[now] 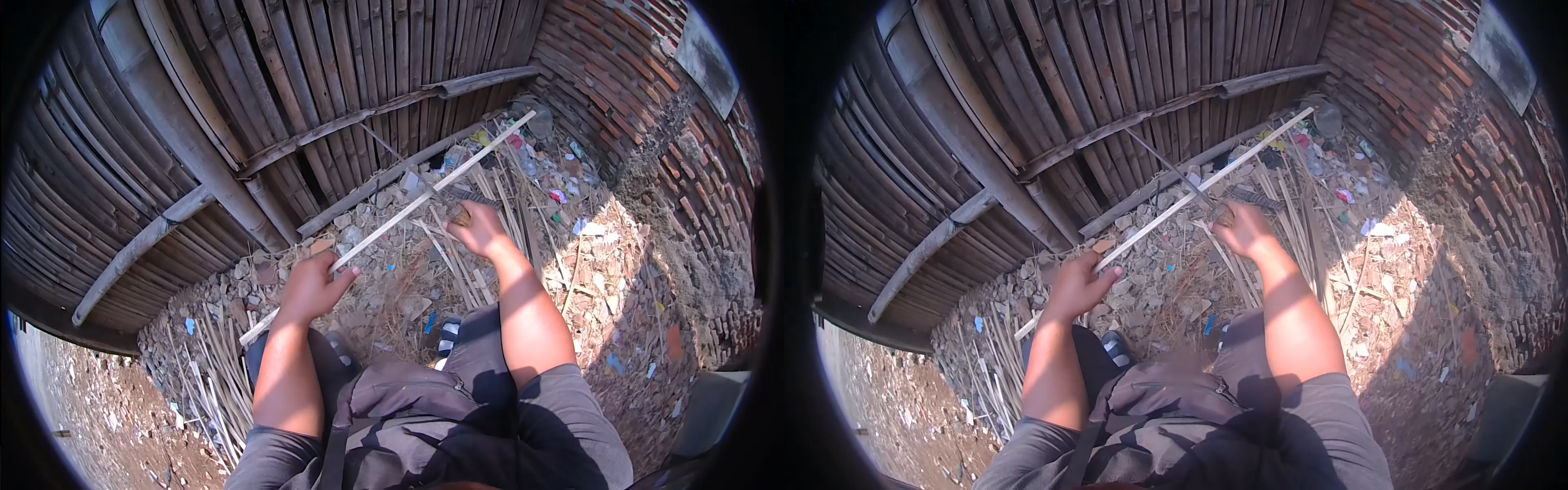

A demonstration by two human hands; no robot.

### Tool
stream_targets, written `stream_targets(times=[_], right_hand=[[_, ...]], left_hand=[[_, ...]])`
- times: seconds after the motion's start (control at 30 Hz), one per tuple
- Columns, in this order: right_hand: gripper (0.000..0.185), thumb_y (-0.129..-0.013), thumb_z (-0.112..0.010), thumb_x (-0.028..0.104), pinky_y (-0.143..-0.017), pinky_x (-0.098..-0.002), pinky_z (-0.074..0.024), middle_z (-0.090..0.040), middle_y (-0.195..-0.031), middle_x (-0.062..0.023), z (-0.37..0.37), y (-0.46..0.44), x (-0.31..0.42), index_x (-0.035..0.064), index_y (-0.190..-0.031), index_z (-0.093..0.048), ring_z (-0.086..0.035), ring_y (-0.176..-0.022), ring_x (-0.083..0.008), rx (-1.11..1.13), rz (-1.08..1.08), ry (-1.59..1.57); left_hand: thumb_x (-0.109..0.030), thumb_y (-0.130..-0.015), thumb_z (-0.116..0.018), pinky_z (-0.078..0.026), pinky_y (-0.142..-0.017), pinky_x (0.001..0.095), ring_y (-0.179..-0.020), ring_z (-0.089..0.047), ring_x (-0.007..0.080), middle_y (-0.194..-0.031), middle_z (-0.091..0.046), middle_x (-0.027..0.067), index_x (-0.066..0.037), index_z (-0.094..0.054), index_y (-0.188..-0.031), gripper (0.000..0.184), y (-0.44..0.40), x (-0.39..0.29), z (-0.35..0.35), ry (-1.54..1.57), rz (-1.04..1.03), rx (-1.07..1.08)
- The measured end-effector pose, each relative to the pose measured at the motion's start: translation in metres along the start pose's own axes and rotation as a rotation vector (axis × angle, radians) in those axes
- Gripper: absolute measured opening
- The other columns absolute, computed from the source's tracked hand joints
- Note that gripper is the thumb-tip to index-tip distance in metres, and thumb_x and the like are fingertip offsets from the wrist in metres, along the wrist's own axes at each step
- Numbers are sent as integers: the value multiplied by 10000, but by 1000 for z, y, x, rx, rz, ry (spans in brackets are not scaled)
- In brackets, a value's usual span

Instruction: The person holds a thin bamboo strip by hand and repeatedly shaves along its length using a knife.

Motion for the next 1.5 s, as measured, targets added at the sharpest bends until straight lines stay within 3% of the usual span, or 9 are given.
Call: stream_targets(times=[0.17,0.27,0.37,0.6,0.83,0.93,1.2,1.33,1.5], right_hand=[[499,-885,-808,406,-943,-506,-560,-749,-1089,-267,-8,9,16,20,-1188,-717,-703,-1072,-473,115,-12,36],[482,-885,-810,407,-919,-514,-567,-749,-1064,-254,-23,17,56,29,-1169,-713,-704,-1046,-473,226,59,185],[496,-876,-824,411,-912,-503,-579,-751,-1053,-247,-26,24,76,19,-1160,-717,-713,-1025,-460,327,89,217],[527,-867,-831,403,-945,-491,-556,-748,-1088,-281,-10,4,13,-2,-1191,-733,-705,-1086,-478,134,-10,-53],[417,-878,-818,398,-908,-519,-573,-760,-1070,-221,-22,19,51,103,-1161,-737,-716,-1034,-449,191,58,145],[424,-849,-843,377,-830,-531,-559,-732,-976,-257,-29,24,78,21,-1040,-712,-691,-964,-478,235,184,201],[550,-870,-821,383,-954,-483,-559,-736,-1103,-315,-4,4,4,-21,-1227,-712,-699,-1096,-483,62,-18,-50],[514,-871,-817,377,-962,-503,-557,-748,-1125,-278,-10,11,24,-6,-1200,-720,-701,-1097,-476,115,13,80],[431,-864,-837,384,-865,-513,-562,-737,-1024,-230,-41,26,74,54,-1117,-726,-692,-999,-470,274,182,220]], left_hand=[[-573,-914,-769,-552,-709,498,-761,-725,418,-751,-701,197,-30,-723,-987,551,-2,-9,-2,-49,-12,-13],[-497,-924,-800,-522,-677,418,-688,-669,264,-742,-679,163,0,-730,-1008,509,0,-10,-3,-26,-31,-3],[-584,-911,-775,-544,-704,488,-752,-719,407,-757,-698,210,-11,-719,-997,582,-1,3,-8,11,-4,36],[-575,-900,-789,-530,-679,471,-721,-711,371,-743,-687,200,-10,-711,-974,576,1,-6,-6,57,-25,40],[-567,-898,-795,-528,-670,463,-707,-708,361,-732,-681,186,-11,-707,-960,566,-1,-1,-15,65,-31,19],[-568,-900,-794,-531,-672,463,-705,-707,361,-736,-685,185,-10,-707,-961,568,0,1,-13,82,-12,33],[-582,-895,-794,-536,-677,475,-716,-711,382,-739,-687,190,-5,-705,-963,587,-1,0,-9,57,-25,16],[-589,-893,-792,-536,-676,479,-722,-712,388,-732,-681,188,-6,-704,-958,592,-1,-7,-8,36,-31,18],[-588,-896,-787,-534,-673,481,-717,-708,388,-735,-682,189,-10,-704,-951,587,-1,-2,-11,63,-24,19]])
Point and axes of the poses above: each hand's wrist, its own y-axis away from the middle knuckle, its own z-axis out of the back of the hand, x = y × z, the point moved 10 cm from there along -y, towards the middle knuckle
